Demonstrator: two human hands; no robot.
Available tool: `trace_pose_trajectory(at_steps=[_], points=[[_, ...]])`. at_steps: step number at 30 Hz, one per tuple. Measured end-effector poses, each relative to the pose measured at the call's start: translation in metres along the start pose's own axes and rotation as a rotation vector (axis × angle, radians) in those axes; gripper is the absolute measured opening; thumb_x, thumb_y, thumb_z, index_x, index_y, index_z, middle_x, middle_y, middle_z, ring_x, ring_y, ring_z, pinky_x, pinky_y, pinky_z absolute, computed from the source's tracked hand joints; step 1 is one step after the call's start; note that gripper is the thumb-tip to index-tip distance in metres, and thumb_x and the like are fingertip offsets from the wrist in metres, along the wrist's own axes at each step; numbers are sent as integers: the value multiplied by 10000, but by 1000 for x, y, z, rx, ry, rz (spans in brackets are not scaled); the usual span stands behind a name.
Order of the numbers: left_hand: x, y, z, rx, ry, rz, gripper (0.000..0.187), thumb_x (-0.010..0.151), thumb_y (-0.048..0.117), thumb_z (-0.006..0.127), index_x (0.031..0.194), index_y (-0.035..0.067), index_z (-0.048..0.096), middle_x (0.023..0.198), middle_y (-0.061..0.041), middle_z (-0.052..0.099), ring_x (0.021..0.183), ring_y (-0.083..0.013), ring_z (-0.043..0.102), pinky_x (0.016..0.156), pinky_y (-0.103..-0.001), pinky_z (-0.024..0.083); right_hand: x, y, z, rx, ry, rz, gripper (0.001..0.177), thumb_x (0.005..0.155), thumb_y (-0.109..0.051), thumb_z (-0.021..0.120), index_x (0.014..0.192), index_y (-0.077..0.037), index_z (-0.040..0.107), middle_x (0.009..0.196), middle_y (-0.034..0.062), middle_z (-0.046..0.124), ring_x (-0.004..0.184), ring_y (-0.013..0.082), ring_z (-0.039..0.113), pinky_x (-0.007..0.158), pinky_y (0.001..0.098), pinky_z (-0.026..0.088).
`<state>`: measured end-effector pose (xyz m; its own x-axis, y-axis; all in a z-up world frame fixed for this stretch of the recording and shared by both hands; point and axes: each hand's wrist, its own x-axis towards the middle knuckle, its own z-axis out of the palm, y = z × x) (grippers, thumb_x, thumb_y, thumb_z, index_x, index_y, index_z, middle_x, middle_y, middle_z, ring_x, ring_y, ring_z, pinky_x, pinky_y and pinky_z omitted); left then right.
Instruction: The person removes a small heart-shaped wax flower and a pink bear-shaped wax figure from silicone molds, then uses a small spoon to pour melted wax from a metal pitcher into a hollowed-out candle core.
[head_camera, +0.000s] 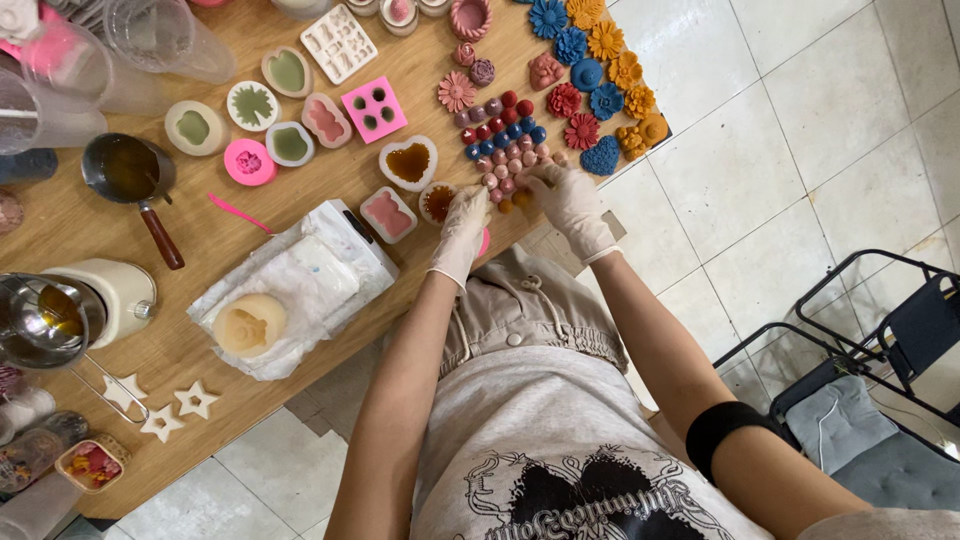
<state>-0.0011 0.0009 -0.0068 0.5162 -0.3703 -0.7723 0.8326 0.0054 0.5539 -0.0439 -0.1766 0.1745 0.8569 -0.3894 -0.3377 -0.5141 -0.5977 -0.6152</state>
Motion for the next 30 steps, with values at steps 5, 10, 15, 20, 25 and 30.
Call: trace_pose_trajectory(at_steps=[5,10,15,20,25,30], points=[[2,-5,-3,-25,-40,55,361,973,367,630,1192,80,630,1086,-27,655,975,-131,606,804,-332,474,-1,11,-24,31,188,74,237,937,-233,649,1102,-130,784,983,162,723,890,299,719,835,392,557],[2,-3,3,-118,-59,53,322,1015,333,664,1188,62,646,1034,-24,625,888,-139,513,682,-294,388,-7,1,-33,-66,90,37,278,945,-298,679,1136,-118,772,971,196,701,877,353,685,806,431,535],[-1,-1,2,-60,-31,14,374,960,364,646,1192,72,627,1119,-39,666,1018,-145,627,793,-311,479,0,4,-20,-83,110,14,264,953,-329,685,1097,-132,784,1008,181,719,919,361,686,814,439,532],[2,-5,-1,-33,-13,32,424,956,368,639,1245,61,606,1190,-95,665,1098,-216,649,873,-372,493,5,16,-11,-61,102,27,255,927,-249,653,1119,-137,779,994,183,723,931,365,686,828,438,535],[4,-7,-2,-33,-1,11,429,954,372,633,1252,66,594,1226,-108,666,1155,-238,653,940,-387,498,2,7,-9,-50,23,130,226,938,-260,661,1081,-129,778,1014,178,727,947,350,699,846,430,541],[9,-12,-5,32,5,62,374,966,362,626,1198,68,642,1118,-98,684,1040,-210,645,853,-370,510,4,15,-17,-14,183,61,230,925,-188,661,1106,-117,783,1053,168,709,957,333,686,875,413,533]])
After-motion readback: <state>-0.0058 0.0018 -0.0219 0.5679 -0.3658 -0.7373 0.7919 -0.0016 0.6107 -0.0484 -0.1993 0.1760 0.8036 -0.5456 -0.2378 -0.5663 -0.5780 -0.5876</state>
